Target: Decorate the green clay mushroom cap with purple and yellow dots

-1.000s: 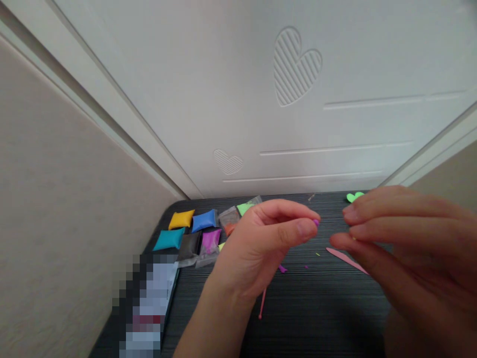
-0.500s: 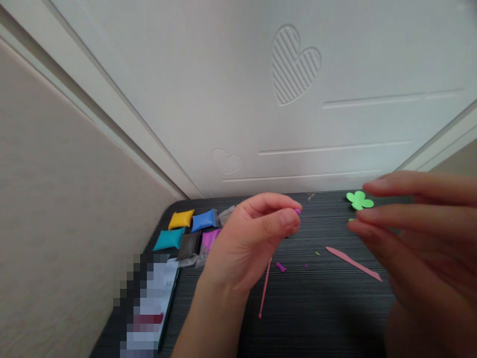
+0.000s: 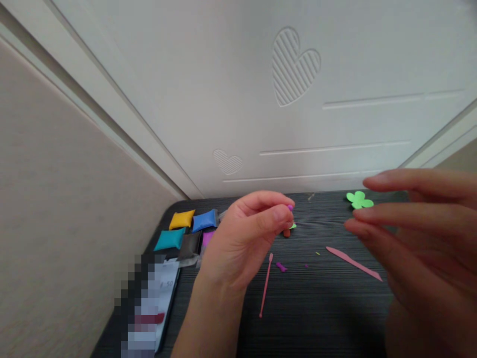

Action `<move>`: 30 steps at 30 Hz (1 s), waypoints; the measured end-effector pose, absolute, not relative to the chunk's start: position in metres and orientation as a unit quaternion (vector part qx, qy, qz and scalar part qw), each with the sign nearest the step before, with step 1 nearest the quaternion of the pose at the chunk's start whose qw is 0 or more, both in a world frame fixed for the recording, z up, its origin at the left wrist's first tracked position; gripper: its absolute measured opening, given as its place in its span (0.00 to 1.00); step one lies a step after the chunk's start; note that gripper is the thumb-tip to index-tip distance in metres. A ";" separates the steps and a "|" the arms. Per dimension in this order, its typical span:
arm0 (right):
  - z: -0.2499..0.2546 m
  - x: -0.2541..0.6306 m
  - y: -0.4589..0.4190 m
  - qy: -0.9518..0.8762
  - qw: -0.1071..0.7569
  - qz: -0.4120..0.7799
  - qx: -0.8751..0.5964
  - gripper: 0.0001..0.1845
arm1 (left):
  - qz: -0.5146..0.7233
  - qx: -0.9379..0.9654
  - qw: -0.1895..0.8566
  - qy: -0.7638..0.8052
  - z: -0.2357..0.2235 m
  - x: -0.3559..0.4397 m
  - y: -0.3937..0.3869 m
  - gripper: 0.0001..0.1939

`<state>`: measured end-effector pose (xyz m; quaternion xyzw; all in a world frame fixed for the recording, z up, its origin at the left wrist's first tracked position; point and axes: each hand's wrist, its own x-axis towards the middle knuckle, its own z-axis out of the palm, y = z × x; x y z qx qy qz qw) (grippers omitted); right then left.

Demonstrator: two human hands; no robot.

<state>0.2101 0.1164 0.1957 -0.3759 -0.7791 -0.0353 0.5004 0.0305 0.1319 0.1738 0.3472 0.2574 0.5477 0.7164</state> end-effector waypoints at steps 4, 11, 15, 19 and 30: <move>0.194 0.208 0.115 -0.789 0.490 0.000 -0.369 0.04 | 0.520 0.363 0.727 0.263 0.174 0.038 0.129 0.04; 0.192 0.208 0.119 -0.813 0.484 -0.003 -0.325 0.12 | 0.494 0.350 0.759 0.240 0.172 0.046 0.125 0.03; 0.191 0.207 0.120 -0.815 0.487 -0.006 -0.313 0.13 | 0.487 0.332 0.773 0.234 0.172 0.046 0.126 0.04; 0.190 0.206 0.121 -0.821 0.478 0.010 -0.312 0.16 | 0.475 0.315 0.785 0.243 0.170 0.046 0.129 0.06; 0.186 0.206 0.124 -0.829 0.467 -0.027 -0.307 0.20 | 0.486 0.304 0.780 0.252 0.167 0.052 0.130 0.08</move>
